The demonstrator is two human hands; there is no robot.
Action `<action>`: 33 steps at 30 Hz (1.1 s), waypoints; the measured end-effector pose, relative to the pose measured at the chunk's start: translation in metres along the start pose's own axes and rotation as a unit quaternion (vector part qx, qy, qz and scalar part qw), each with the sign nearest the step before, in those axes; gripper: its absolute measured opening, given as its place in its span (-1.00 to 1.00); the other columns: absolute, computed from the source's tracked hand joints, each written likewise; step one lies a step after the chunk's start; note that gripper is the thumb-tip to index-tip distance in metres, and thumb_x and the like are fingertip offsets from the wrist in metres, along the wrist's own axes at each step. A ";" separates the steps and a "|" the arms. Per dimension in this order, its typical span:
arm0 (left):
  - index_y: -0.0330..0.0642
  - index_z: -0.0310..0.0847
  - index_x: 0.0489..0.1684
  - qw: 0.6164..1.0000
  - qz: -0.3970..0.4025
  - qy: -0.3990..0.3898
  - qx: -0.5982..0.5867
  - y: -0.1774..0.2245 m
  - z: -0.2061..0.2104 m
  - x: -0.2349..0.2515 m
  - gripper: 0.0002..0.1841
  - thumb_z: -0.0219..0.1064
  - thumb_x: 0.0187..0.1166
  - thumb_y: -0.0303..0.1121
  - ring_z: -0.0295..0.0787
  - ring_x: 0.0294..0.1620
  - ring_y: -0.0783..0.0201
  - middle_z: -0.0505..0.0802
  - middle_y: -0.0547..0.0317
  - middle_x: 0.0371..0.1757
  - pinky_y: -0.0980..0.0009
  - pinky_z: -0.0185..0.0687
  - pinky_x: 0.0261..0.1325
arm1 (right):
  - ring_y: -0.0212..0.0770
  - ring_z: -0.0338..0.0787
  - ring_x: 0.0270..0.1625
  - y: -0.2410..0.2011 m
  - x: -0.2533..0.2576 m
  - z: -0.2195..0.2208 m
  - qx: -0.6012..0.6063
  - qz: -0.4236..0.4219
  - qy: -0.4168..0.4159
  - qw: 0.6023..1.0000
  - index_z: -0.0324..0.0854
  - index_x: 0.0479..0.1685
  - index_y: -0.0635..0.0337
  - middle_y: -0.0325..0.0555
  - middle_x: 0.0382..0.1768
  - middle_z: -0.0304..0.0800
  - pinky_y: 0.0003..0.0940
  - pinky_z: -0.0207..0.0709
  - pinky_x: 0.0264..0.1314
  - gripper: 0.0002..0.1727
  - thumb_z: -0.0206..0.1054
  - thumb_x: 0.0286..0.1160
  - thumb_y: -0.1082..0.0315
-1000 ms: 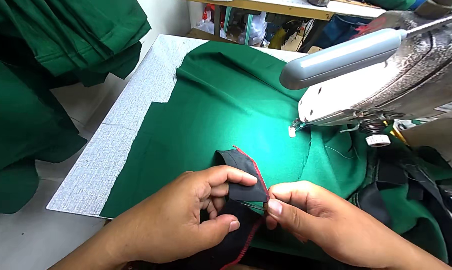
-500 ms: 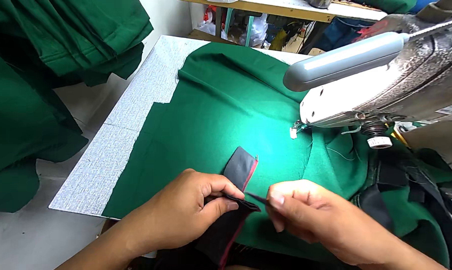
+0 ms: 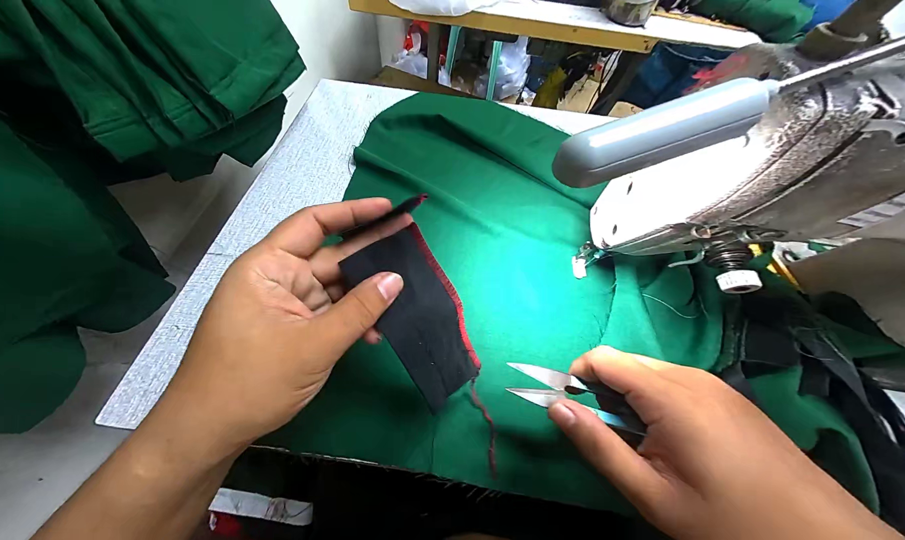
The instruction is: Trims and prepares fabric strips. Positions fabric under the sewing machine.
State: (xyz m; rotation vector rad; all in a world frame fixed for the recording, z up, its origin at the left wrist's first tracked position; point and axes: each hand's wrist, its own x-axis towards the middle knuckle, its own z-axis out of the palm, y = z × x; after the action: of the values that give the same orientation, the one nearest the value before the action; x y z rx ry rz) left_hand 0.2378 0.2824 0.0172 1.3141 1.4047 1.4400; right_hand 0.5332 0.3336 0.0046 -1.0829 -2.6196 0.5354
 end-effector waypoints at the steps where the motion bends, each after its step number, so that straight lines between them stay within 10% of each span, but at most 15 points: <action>1: -0.07 0.48 0.52 1.000 0.002 0.001 0.004 0.001 0.000 0.000 -0.42 0.37 0.43 -0.59 0.93 -0.25 0.34 0.90 0.20 0.21 0.56 0.82 -0.38 | -0.40 0.50 -0.63 -0.002 0.002 0.001 -0.022 -0.005 0.006 1.000 0.65 -0.36 -0.05 -0.37 -0.64 0.51 -0.37 0.31 -0.69 -0.47 0.08 0.66 -0.27; 18: -0.02 0.50 0.49 0.998 0.025 0.011 0.053 0.003 -0.003 -0.003 -0.43 0.41 0.42 -0.53 0.93 -0.19 0.34 0.85 0.28 0.33 0.56 0.82 -0.37 | -0.36 0.46 -0.73 -0.001 0.008 0.025 -0.093 -0.064 0.024 0.993 0.51 -0.59 -0.08 -0.39 -0.76 0.34 -0.37 0.18 -0.79 -0.49 0.01 0.68 -0.15; 27: -0.05 0.43 0.51 0.997 0.043 0.026 0.060 0.009 -0.005 0.000 -0.42 0.39 0.44 -0.57 0.92 -0.18 0.41 0.83 0.34 0.36 0.61 0.81 -0.34 | -0.38 0.56 -0.59 -0.021 0.022 0.023 0.017 -0.028 -0.077 0.996 0.61 -0.32 -0.05 -0.38 -0.62 0.49 -0.36 0.37 -0.63 -0.48 0.04 0.65 -0.27; 33: -0.05 0.45 0.51 0.997 0.038 0.030 0.065 0.006 -0.008 -0.002 -0.41 0.40 0.43 -0.58 0.92 -0.11 0.39 0.82 0.33 0.39 0.60 0.83 -0.29 | -0.29 0.48 -0.68 -0.028 0.021 0.033 0.078 -0.107 -0.097 0.986 0.56 -0.50 -0.01 -0.31 -0.73 0.39 -0.29 0.22 -0.72 -0.47 0.04 0.75 -0.16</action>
State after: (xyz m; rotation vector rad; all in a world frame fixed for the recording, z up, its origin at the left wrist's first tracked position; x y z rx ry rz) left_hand 0.2320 0.2774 0.0240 1.4297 1.5234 1.4698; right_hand 0.4892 0.3228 -0.0114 -0.7229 -2.7581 0.8179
